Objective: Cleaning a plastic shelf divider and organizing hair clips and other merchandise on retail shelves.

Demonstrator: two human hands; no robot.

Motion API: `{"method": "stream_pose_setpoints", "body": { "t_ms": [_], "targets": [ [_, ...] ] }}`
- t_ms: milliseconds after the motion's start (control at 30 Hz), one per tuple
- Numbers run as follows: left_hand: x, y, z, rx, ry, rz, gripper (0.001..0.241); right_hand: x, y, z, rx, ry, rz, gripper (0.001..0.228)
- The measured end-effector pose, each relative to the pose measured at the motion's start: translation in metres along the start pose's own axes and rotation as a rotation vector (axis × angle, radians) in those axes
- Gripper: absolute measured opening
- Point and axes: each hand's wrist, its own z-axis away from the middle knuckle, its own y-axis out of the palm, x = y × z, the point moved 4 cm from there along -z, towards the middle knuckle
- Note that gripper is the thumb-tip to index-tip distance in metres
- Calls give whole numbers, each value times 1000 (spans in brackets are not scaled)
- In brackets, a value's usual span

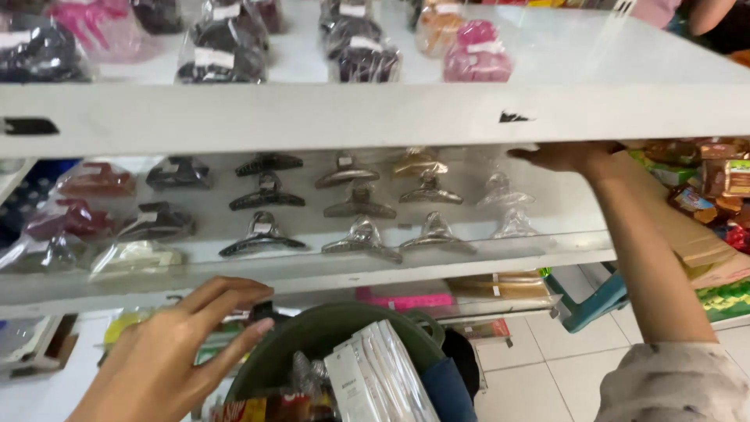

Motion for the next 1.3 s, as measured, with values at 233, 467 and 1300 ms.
{"method": "stream_pose_setpoints", "body": {
  "t_ms": [233, 467, 1300],
  "targets": [
    [33, -2, 75, 0, -449, -97, 38, 106, -43, 194, -98, -210, -423, 51],
    [56, 66, 109, -326, -371, -148, 41, 268, 51, 256, 730, -738, -540, 47],
    [-19, 161, 87, -176, 110, 475, 18, 454, 260, 145, 171, -515, -408, 72]
  ]
}}
